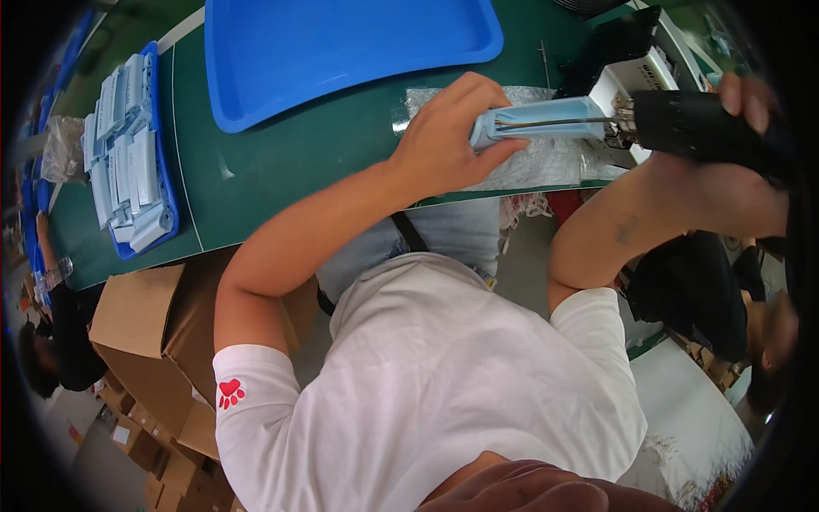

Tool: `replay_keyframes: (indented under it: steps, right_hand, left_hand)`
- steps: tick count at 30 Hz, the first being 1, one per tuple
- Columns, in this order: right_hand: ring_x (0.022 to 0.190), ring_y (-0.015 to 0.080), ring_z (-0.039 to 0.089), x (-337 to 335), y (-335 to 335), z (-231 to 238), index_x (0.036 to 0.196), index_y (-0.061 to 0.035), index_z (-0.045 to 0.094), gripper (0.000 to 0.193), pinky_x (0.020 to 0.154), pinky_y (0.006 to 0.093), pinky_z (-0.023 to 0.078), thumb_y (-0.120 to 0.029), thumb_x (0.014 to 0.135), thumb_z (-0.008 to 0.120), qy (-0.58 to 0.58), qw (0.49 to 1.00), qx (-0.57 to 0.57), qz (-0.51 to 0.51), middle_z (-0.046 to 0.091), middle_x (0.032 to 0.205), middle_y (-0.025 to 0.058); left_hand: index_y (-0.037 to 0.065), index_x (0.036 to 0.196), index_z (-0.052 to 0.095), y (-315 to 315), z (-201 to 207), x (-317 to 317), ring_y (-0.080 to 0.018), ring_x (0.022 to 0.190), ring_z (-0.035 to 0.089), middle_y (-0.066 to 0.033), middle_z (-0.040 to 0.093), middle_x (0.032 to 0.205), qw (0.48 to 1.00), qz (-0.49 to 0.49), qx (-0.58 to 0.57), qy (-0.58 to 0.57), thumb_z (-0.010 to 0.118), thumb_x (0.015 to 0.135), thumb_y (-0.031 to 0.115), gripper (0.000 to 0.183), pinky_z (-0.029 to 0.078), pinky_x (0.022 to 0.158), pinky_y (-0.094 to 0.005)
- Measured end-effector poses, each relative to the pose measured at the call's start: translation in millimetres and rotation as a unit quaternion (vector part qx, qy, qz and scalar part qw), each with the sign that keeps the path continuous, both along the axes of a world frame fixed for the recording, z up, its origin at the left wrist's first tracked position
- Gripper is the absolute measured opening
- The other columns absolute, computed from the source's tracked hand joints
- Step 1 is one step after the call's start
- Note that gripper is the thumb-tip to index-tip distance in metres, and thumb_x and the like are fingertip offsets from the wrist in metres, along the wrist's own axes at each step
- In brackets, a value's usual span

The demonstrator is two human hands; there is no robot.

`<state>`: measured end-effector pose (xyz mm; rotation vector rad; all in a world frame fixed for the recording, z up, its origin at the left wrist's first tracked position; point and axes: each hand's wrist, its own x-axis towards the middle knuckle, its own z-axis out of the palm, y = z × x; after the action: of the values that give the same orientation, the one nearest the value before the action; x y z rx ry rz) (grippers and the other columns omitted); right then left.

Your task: The person uses a handheld electric screwdriver to fasten screws into light blue plastic housings. They repeatedly pick up a housing, drive screws into it, and place the finished unit into a blue tray. The person also handles a small cylindrical component, attaching it to the housing before placing the assembly in the tray.

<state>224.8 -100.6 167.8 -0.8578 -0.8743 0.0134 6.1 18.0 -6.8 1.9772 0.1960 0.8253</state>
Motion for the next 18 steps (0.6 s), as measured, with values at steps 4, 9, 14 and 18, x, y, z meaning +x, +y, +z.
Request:
replay_keyframes:
  steps: [4,9,14,18]
  right_hand:
    - [0.073,0.0231,0.056,-46.5,28.7,-4.7,0.113,0.0002,0.058,0.061,0.064,0.0344,0.049,-0.058,0.098,0.044,-0.01,0.986,-0.003,-0.164,0.061,0.093,0.0152]
    - [0.07,0.0166,0.06,-25.5,12.8,9.2,0.122,-0.001,0.05,0.053,0.057,0.0304,0.051,-0.052,0.106,0.049,-0.113,0.981,0.087,0.13,0.059,0.091,0.0109]
    - [0.064,0.0132,0.061,-17.9,-5.3,24.3,0.11,-0.0047,0.056,0.035,0.054,0.0255,0.052,-0.039,0.108,0.056,-0.154,0.981,0.025,-0.116,0.063,0.086,0.008]
    - [0.062,0.0115,0.061,-27.2,-0.8,43.2,0.107,-0.0045,0.061,0.025,0.054,0.025,0.051,-0.03,0.106,0.063,-0.223,0.953,0.001,-0.208,0.066,0.082,0.005]
  left_hand:
    - [0.003,0.111,0.063,-0.4,-1.7,4.0,-0.0259,0.099,0.066,-0.0121,0.066,0.109,1.0,0.01,-0.013,0.015,0.086,0.082,0.011,0.038,0.053,0.085,-0.0351]
    - [0.003,0.11,0.063,4.6,2.7,8.4,-0.0196,0.096,0.067,-0.0096,0.068,0.108,0.999,0.008,-0.024,0.041,0.084,0.084,0.011,0.034,0.052,0.084,-0.0327]
    - [0.0,0.106,0.065,2.1,5.6,6.9,-0.0297,0.097,0.067,-0.0134,0.067,0.107,0.997,-0.006,-0.059,0.043,0.086,0.08,0.013,0.036,0.053,0.084,-0.037]
    - [0.003,0.11,0.064,3.8,1.6,5.3,-0.019,0.093,0.067,-0.0098,0.069,0.109,0.999,-0.002,-0.022,0.035,0.085,0.084,0.013,0.035,0.052,0.082,-0.0321]
